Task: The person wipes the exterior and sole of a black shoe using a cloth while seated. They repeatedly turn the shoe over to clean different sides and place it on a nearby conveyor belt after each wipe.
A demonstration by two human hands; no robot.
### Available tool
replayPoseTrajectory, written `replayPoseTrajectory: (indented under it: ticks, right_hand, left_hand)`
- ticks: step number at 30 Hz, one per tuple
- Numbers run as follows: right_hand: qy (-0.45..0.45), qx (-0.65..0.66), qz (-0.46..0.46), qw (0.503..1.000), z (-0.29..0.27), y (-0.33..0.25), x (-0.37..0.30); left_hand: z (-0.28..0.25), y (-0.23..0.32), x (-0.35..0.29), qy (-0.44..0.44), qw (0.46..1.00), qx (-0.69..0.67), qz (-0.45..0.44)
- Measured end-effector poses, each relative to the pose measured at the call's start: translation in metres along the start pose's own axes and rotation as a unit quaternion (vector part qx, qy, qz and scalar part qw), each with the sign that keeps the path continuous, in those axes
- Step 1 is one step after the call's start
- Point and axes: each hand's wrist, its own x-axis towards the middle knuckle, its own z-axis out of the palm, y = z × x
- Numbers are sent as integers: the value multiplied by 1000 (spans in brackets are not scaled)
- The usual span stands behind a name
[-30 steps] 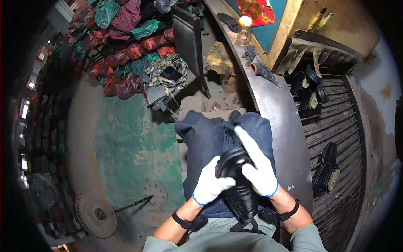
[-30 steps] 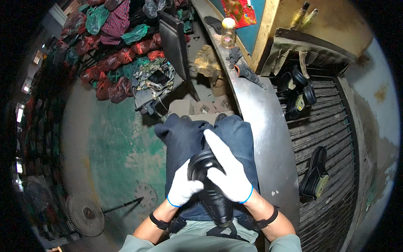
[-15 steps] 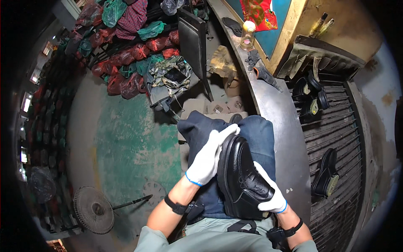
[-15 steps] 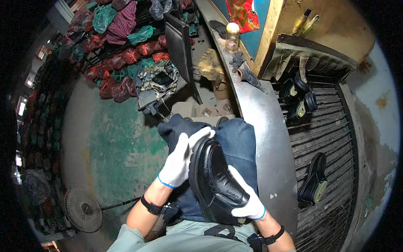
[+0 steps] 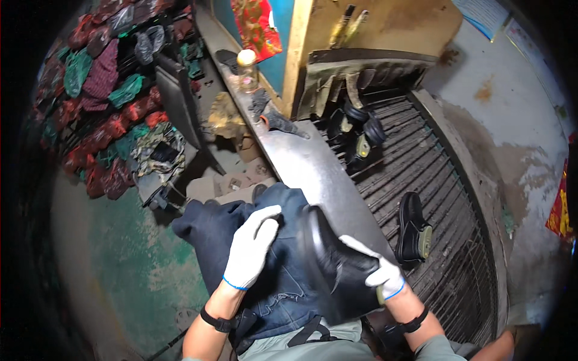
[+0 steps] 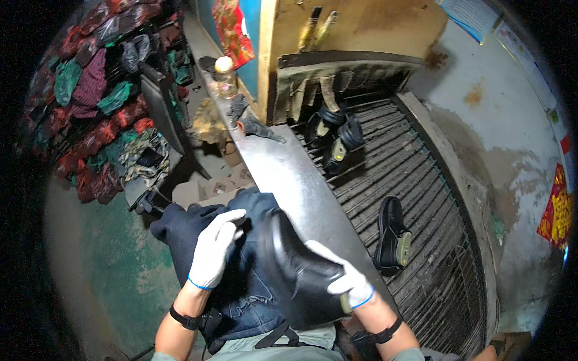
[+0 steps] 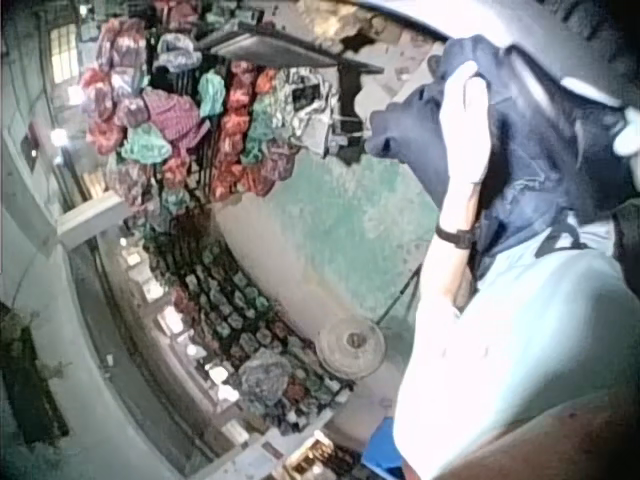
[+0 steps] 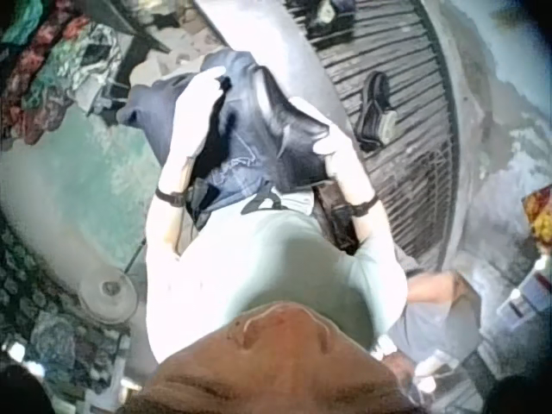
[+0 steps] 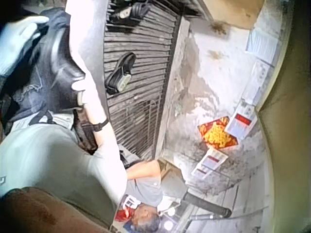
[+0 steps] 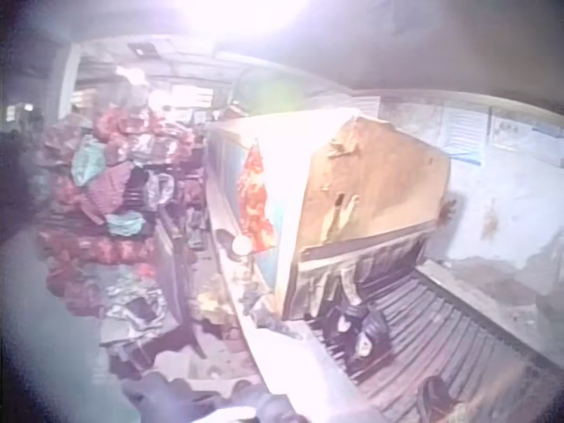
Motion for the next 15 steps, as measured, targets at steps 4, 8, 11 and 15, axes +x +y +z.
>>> replayPoseTrajectory:
  ticks: [4, 8, 11, 15]
  right_hand:
    - [219, -56, -96, 969, -66, -66, -13]
    - [385, -198, -95, 897, -189, -129, 3]
    - [480, -429, -114, 756, -226, -147, 34]
    - [487, -442, -322, 681, -178, -142, 149]
  left_hand:
    - [-1, -20, -14, -52, 982, -171, -56]
    - [-13, -23, -28, -82, 983, -146, -82]
    - [-28, -18, -38, -45, 984, -132, -108]
    - [-32, -18, -46, 1, 985, -117, -123]
